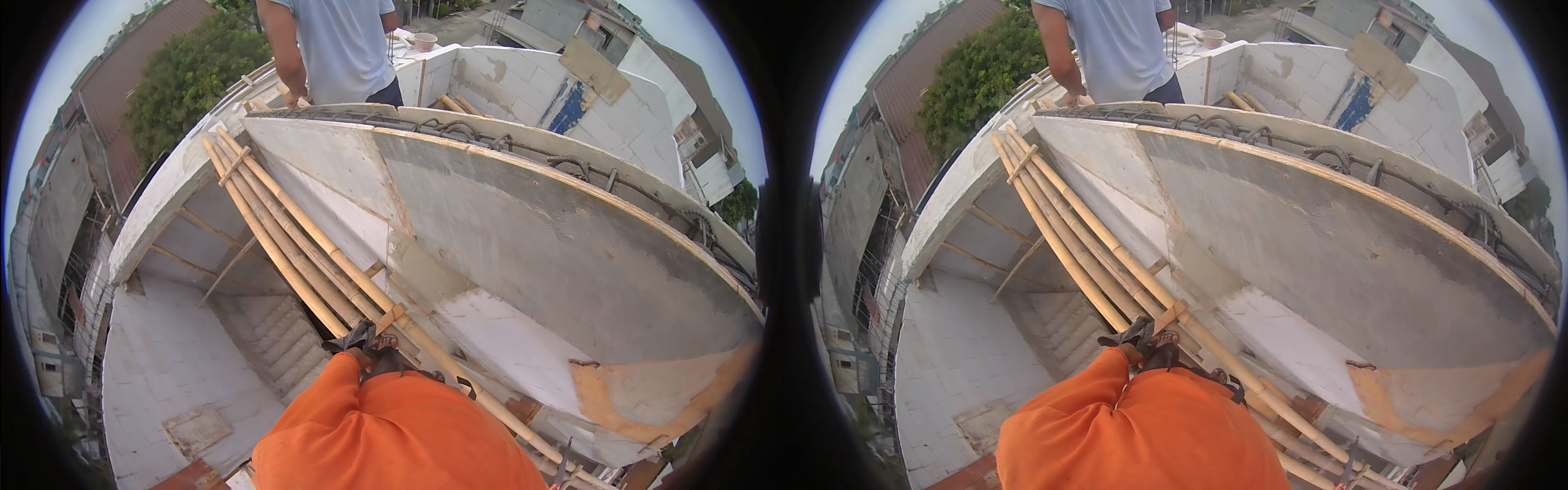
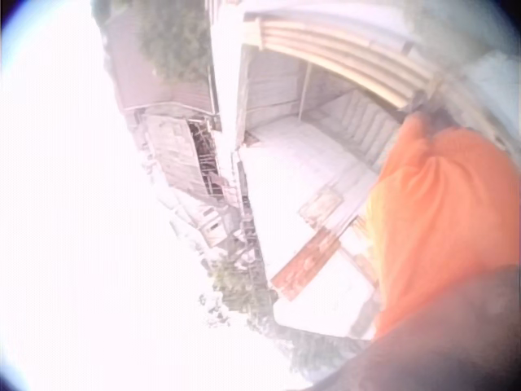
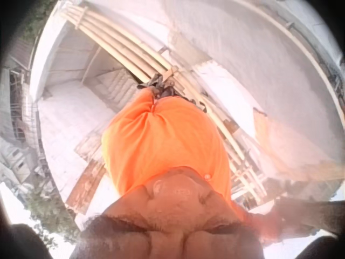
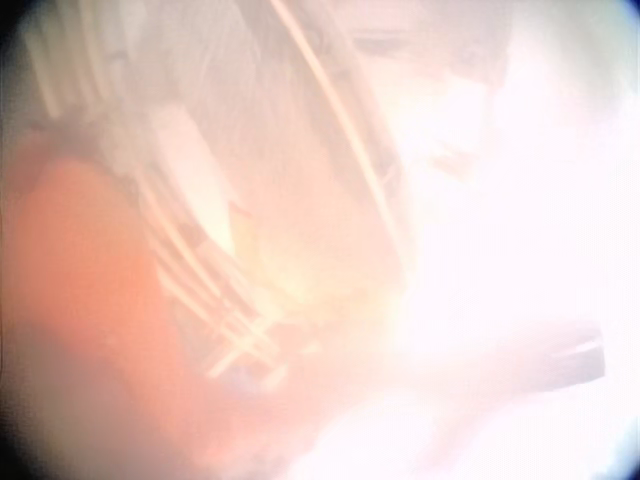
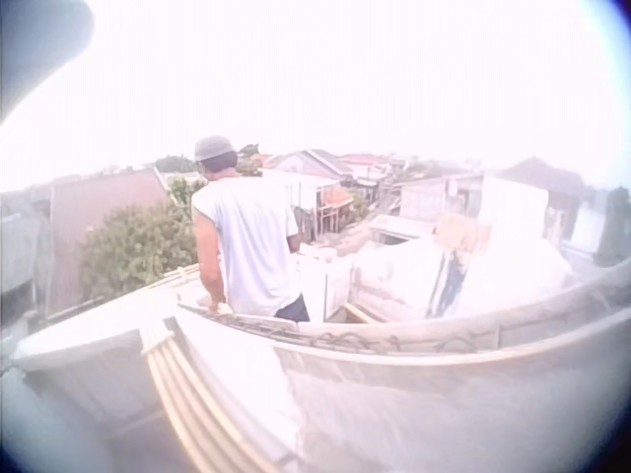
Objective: The person walks along a bamboo scaffolding structure on a construction site, carrying wooden planks and a bundle of wire. They place the planks onto the scaffolding and then proceed to tie the wire around the bamboo poles to secure the structure.
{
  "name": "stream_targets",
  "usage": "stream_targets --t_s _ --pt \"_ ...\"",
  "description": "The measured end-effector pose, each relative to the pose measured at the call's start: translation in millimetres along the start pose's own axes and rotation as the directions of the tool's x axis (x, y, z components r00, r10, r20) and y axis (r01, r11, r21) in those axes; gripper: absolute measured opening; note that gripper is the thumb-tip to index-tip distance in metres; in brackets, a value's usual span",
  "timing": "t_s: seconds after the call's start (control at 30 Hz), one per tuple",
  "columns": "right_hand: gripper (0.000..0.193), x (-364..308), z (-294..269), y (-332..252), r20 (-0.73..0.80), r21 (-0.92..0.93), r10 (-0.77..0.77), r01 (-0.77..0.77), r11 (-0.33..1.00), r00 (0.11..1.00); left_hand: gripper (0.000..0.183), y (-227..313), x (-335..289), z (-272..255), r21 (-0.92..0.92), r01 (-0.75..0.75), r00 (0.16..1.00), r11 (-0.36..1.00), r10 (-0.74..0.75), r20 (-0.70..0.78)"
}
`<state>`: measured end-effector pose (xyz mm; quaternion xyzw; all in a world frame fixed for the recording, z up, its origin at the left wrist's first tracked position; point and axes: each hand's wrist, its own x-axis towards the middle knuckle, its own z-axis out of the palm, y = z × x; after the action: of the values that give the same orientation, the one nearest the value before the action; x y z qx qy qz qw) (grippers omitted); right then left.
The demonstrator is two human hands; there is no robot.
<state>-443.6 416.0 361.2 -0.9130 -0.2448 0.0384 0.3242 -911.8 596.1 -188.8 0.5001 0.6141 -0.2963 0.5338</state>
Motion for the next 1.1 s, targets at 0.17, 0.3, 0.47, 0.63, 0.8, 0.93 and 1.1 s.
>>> stream_targets --t_s 0.17,0.3,0.47,0.63,0.8,0.93,1.1 --pt "0.072 -2.8 12.0 -42.4 0.029 -0.048 -0.034 0.035 0.998 0.999 0.044 -12.6 13.9 -8.8 -0.059 -0.018 1.0 0.998 0.019 0.013" --pt "0.073 -1.2 30.9 -71.3 0.089 -0.081 -0.058 0.065 0.995 0.994 0.034 -32.4 26.6 -4.3 -0.062 -0.018 0.998 0.998 0.014 -0.057" --pt "0.073 5.5 72.1 -107.9 0.209 -0.114 -0.065 0.091 0.989 0.976 0.035 -61.1 37.8 -0.1 -0.15 -0.032 0.996 0.988 0.019 -0.09" --pt "0.071 8.6 127.2 -140.9 0.406 -0.035 -0.11 0.136 0.99 0.907 0.05 -81.5 26.5 -2.2 -0.252 0.056 0.998 0.966 -0.06 -0.006" --pt "0.067 -32.1 191.2 -182.7 0.445 0.379 -0.479 0.326 0.866 0.757 0.042 -114.7 21.5 5.7 -0.293 0.1 0.99 0.951 -0.124 -0.066" --pt "0.067 -46.7 230.2 -207.1 0.418 0.442 -0.5 0.311 0.841 0.758 0.047 -140.2 20.7 10.6 -0.306 0.105 0.988 0.946 -0.135 -0.078" --pt "0.07 -28.9 267.0 -215.6 0.491 0.581 -0.612 0.291 0.76 0.62 0.049 -153.5 -9.2 3.5 -0.374 0.162 0.979 0.913 -0.197 -0.055"
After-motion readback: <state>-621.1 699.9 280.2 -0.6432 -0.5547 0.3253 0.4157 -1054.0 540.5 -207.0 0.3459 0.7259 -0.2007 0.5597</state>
